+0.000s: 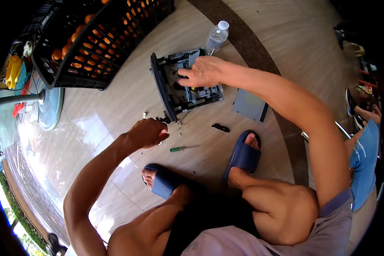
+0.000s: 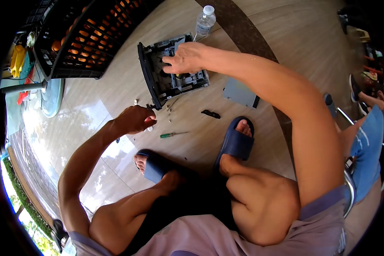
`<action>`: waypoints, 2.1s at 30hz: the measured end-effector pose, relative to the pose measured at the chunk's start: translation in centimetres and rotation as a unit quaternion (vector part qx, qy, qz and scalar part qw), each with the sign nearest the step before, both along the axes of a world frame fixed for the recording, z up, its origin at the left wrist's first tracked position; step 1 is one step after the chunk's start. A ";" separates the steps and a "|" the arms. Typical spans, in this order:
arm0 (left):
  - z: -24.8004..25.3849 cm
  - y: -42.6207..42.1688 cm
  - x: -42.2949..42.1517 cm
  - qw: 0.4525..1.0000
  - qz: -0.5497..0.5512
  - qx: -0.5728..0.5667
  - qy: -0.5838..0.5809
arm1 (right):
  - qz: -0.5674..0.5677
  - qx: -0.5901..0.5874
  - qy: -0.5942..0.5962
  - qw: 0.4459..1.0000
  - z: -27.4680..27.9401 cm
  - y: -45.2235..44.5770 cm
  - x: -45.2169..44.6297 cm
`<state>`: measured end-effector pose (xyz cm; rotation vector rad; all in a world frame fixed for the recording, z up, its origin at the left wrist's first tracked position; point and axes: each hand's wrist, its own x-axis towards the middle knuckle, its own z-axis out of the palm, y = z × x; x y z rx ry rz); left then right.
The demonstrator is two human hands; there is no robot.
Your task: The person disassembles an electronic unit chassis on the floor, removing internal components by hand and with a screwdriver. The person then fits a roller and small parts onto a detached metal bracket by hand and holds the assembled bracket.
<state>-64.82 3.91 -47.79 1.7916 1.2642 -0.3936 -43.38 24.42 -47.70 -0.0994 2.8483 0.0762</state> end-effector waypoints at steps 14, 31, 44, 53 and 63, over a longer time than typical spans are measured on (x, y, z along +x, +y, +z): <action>-0.6 -0.1 -0.2 0.998 -0.017 -0.032 0.044 | 0.060 0.084 0.223 0.969 0.0 0.8 1.9; 9.1 3.1 2.1 0.907 0.254 0.230 -0.246 | -0.015 0.112 0.367 0.923 12.9 -6.9 6.9; 11.1 1.8 5.7 0.792 0.352 -0.091 -0.490 | -0.018 0.056 0.363 0.930 13.0 -10.7 8.9; 11.5 1.6 5.8 0.788 0.375 -0.115 -0.475 | -0.019 0.054 0.396 0.916 12.8 -11.1 8.9; 10.8 1.3 5.6 0.766 0.352 -0.140 -0.520 | 0.016 0.045 0.408 0.912 14.6 -11.2 9.0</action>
